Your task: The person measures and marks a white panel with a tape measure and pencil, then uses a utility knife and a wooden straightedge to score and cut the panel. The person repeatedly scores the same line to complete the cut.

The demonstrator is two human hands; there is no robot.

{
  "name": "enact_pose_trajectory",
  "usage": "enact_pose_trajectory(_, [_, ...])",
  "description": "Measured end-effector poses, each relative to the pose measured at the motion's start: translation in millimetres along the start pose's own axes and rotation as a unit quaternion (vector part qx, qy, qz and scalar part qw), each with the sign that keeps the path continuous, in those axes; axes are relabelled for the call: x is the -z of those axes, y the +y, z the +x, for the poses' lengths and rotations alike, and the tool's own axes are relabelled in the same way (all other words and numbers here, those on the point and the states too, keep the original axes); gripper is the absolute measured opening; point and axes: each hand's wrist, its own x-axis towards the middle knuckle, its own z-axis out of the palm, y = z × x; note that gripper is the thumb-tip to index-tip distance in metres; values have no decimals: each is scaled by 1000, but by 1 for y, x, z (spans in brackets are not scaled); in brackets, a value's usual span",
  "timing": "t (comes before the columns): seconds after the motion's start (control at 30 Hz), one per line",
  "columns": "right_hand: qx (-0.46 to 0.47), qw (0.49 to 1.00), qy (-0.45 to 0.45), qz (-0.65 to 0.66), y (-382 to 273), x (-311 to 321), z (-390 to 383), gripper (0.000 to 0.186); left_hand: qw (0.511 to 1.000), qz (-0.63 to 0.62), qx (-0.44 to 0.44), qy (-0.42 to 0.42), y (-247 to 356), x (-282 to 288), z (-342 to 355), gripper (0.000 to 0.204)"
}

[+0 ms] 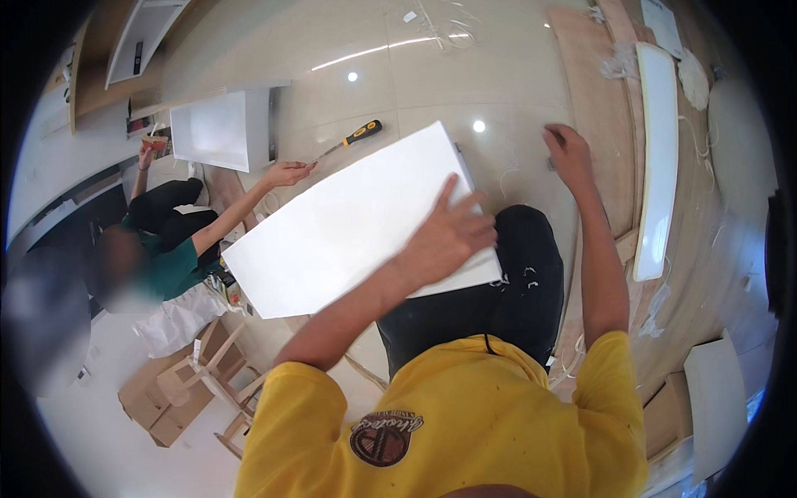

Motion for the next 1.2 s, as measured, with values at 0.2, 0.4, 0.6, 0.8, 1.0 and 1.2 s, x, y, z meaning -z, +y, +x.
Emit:
enact_pose_trajectory(0.2, [173, 947, -268, -45, -139, -107, 127, 30, 991, -124, 0, 51, 33, -29, -14, 17])
enact_pose_trajectory(0.4, [51, 908, -412, 59, -292, -186, 155, 49, 983, -138, -20, 118, 23, -35, -20, 21])
enact_pose_trajectory(0.6, [360, 741, -432, -367, -326, -255, 140, 70, 998, 49, -42, -23, -53, 2, 10, 41])
enact_pose_trajectory(0.8, [222, 721, -567, -331, -303, -295, 105, 36, 453, -877, 74, 143, -86, -40, 8, 53])
enact_pose_trajectory(1.0, [157, 859, -426, -236, -395, -104, 92, 27, 933, -294, 139, 154, -104, -5, 20, 66])
enact_pose_trajectory(1.2, [-94, 966, -225, -81, -318, 28, -30, 45, 940, -100, 310, 102, -117, 30, -1, 47])
